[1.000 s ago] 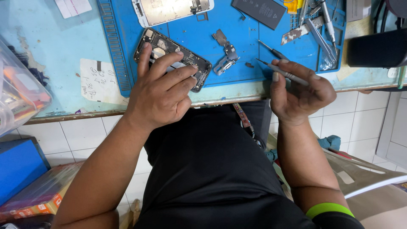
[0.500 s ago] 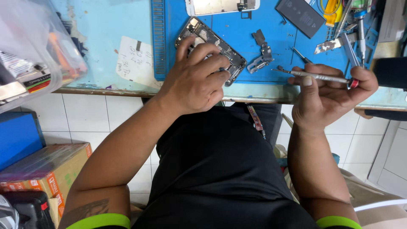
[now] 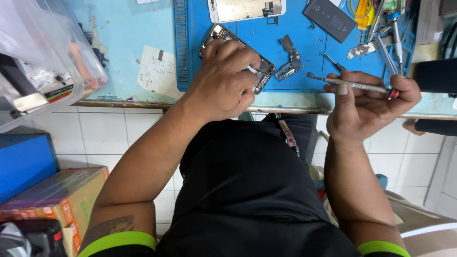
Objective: The person disassembles the internal components of a mobile phone by hand and with a screwdriver, removing small screws and prying up connectors.
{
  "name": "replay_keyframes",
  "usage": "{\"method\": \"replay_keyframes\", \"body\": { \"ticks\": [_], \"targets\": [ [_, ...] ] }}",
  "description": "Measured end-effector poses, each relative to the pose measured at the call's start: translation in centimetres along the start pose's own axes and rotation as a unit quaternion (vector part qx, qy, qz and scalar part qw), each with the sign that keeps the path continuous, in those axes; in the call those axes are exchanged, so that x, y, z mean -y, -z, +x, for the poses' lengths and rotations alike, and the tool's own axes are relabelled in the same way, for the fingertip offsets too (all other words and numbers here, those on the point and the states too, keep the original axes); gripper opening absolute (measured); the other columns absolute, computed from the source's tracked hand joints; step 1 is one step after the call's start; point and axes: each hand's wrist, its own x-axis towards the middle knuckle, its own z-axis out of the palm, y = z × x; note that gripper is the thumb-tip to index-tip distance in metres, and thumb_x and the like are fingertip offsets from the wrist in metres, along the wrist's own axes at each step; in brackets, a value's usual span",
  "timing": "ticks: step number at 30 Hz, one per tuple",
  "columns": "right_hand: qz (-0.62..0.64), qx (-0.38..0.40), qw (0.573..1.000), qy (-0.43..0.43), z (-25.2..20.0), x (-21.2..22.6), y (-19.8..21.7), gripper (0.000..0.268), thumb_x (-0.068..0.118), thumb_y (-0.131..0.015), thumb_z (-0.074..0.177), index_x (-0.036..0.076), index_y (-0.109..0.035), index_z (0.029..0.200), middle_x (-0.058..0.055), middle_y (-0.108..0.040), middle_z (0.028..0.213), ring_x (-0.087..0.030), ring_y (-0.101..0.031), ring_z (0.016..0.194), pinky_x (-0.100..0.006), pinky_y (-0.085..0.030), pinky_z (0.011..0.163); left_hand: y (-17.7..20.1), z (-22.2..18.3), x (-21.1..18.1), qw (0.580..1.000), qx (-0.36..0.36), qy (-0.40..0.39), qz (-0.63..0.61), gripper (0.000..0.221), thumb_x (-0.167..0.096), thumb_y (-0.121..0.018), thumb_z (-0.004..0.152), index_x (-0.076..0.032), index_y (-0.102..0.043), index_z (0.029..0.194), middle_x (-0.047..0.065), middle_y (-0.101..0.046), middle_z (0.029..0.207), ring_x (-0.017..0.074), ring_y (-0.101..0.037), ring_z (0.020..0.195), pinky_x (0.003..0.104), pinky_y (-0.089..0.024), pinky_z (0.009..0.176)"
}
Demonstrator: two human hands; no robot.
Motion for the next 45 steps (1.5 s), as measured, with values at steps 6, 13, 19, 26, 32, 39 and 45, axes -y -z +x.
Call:
{"method": "replay_keyframes", "body": {
  "ticks": [6,13,19,26,32,39,45],
  "targets": [
    [0.006,0.002,1.000,0.005,-0.4,-0.1,1.1,0.057,-0.009,-0.065,0.113,0.020,-0.027,0.144,-0.025,-0.065,0.113,-0.031,-0.071,0.087,-0.037,-0.063,0.078,0.2,0.3,-0.2,0.999,0.030,0.021,0.018,0.007,-0.008,-0.077,0.083,-0.015,-0.078,0.085,-0.001,-0.060,0.114,0.0219,-0.052,0.118,0.048,-0.032,0.109],
    [0.018,0.009,1.000,-0.014,-1.2,-0.1,1.6,0.057,-0.008,-0.064,0.116,0.021,-0.024,0.143,-0.025,-0.063,0.112,-0.033,-0.069,0.084,-0.041,-0.063,0.083,0.8,1.1,-0.2,0.993,0.104,0.058,0.014,0.007,-0.012,-0.079,0.083,-0.015,-0.079,0.090,-0.002,-0.059,0.106,0.0207,-0.050,0.111,0.044,-0.031,0.097],
    [0.035,0.001,0.998,-0.045,-1.7,-0.3,2.0,0.058,-0.009,-0.064,0.115,0.021,-0.024,0.144,-0.024,-0.062,0.113,-0.032,-0.068,0.085,-0.040,-0.063,0.085,0.8,2.3,-0.4,0.982,0.154,0.108,0.016,0.004,-0.015,-0.081,0.082,-0.018,-0.078,0.084,-0.004,-0.060,0.102,0.0196,-0.051,0.106,0.041,-0.032,0.091],
    [0.024,0.021,0.999,-0.027,-1.5,-0.3,1.8,0.056,-0.009,-0.063,0.116,0.022,-0.023,0.142,-0.024,-0.062,0.112,-0.031,-0.068,0.083,-0.041,-0.063,0.087,1.2,3.5,-0.4,0.977,0.185,0.101,0.035,0.006,-0.017,-0.084,0.081,-0.019,-0.079,0.084,-0.004,-0.062,0.101,0.0184,-0.052,0.106,0.040,-0.033,0.093],
    [0.030,0.025,0.999,-0.030,-1.3,-0.5,1.9,0.056,-0.008,-0.063,0.117,0.022,-0.023,0.142,-0.023,-0.062,0.113,-0.031,-0.069,0.086,-0.041,-0.063,0.089,1.2,3.8,-0.5,0.979,0.185,0.077,0.034,0.004,-0.021,-0.084,0.082,-0.021,-0.082,0.086,-0.007,-0.063,0.095,0.0161,-0.053,0.102,0.040,-0.030,0.095],
    [0.049,0.005,0.998,-0.040,-1.5,-0.8,1.8,0.055,-0.007,-0.065,0.116,0.022,-0.025,0.141,-0.023,-0.063,0.113,-0.031,-0.069,0.086,-0.042,-0.063,0.089,1.1,3.0,-0.6,0.987,0.154,0.044,0.030,0.006,-0.020,-0.082,0.087,-0.017,-0.081,0.092,-0.005,-0.063,0.101,0.0176,-0.054,0.105,0.038,-0.032,0.098],
    [0.043,-0.001,0.998,-0.039,-1.4,-0.7,1.6,0.055,-0.006,-0.066,0.115,0.021,-0.025,0.140,-0.022,-0.064,0.111,-0.030,-0.069,0.086,-0.041,-0.063,0.086,1.4,2.9,-0.9,0.987,0.152,0.051,0.018,0.005,-0.017,-0.082,0.089,-0.016,-0.080,0.093,-0.003,-0.062,0.100,0.0193,-0.054,0.104,0.039,-0.032,0.095]
  ]
}}
